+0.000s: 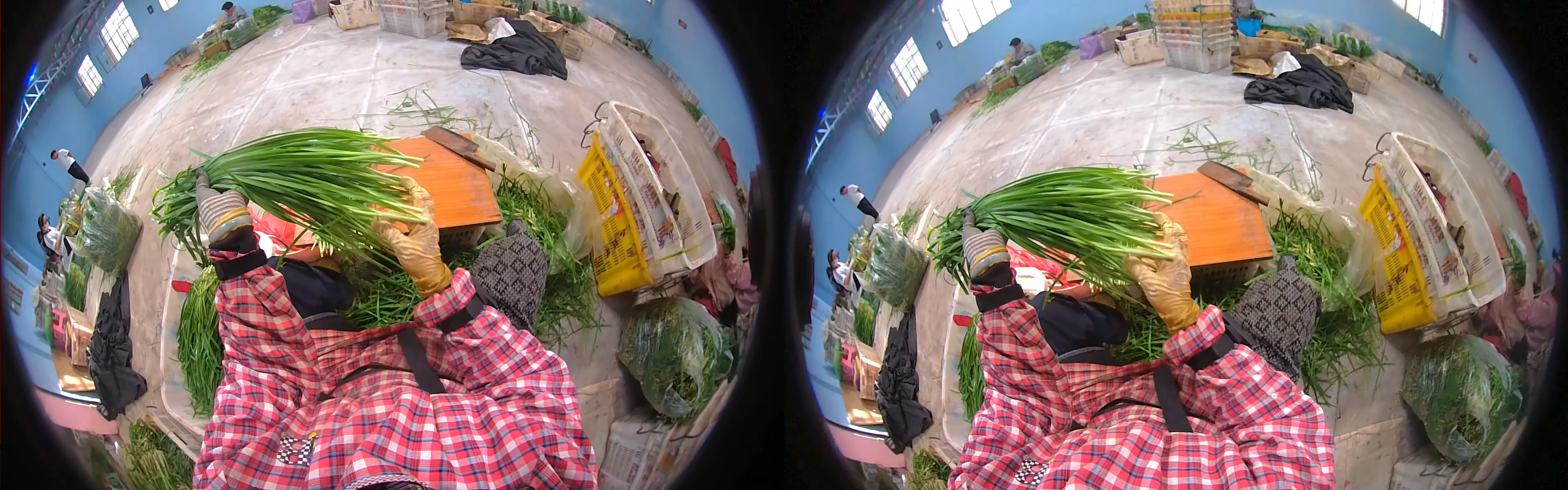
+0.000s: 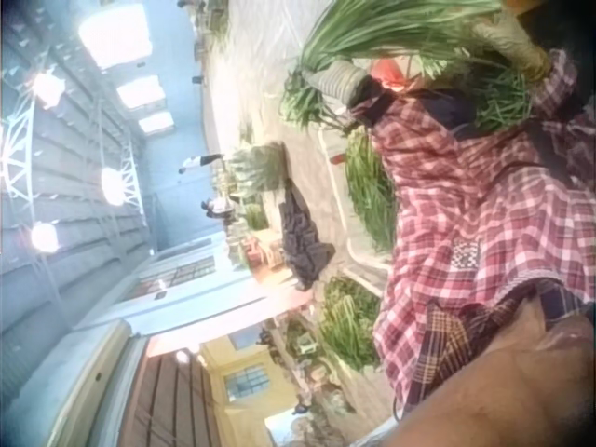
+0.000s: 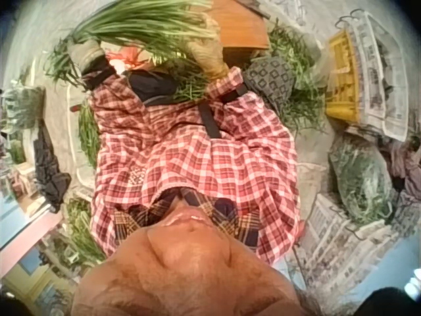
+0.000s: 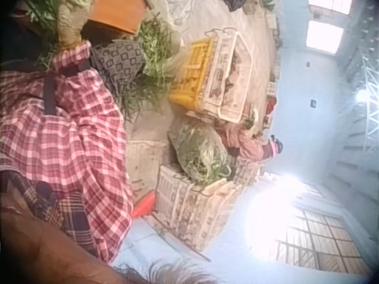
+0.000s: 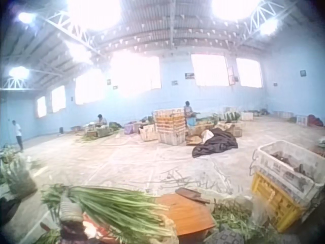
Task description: Sorting, trimming the ends with a knife, and bundling green chives with rubber bands.
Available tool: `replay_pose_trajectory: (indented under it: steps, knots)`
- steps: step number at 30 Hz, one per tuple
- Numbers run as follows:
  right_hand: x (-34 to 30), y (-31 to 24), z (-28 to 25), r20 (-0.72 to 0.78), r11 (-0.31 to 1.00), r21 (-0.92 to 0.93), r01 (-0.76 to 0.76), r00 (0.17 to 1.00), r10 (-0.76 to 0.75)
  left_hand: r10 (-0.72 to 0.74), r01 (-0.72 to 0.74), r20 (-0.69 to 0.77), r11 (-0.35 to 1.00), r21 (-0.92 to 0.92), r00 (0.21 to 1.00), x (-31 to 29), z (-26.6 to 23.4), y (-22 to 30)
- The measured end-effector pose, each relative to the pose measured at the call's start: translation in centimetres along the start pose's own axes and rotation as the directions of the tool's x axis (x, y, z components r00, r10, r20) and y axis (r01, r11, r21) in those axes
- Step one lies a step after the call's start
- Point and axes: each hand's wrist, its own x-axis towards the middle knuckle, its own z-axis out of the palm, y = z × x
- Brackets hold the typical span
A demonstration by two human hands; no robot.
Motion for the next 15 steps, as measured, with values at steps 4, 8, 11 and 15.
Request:
replay_pose_trajectory:
  steps: [4, 8, 11, 15]
  knots:
    - [-3.4, 0.5, -5.0, 0.168, 0.633, -0.748, 0.2, 0.98, -0.111, -0.34, 0.367, 0.253, 0.329, -0.87, 0.906, 2.0, -0.7, -0.1]
    - [-5.4, 4.2, -11.5, 0.369, 0.518, -0.847, 0.115, 0.829, 0.42, -0.16, 0.172, 0.064, 0.903, -0.394, 0.985, 2.5, -2.0, -1.5]
    - [-1.8, 3.0, -10.4, 0.263, 0.845, -0.532, 0.055, 0.959, 0.103, -0.299, 0.328, 0.216, 0.399, -0.857, 0.929, 4.2, -2.9, -2.7]
    - [1.9, 1.0, -6.5, 0.23, 0.897, -0.441, 0.012, 0.968, 0.1, -0.071, 0.07, 0.006, 0.943, -0.324, 0.997, 2.4, -2.4, -2.2]
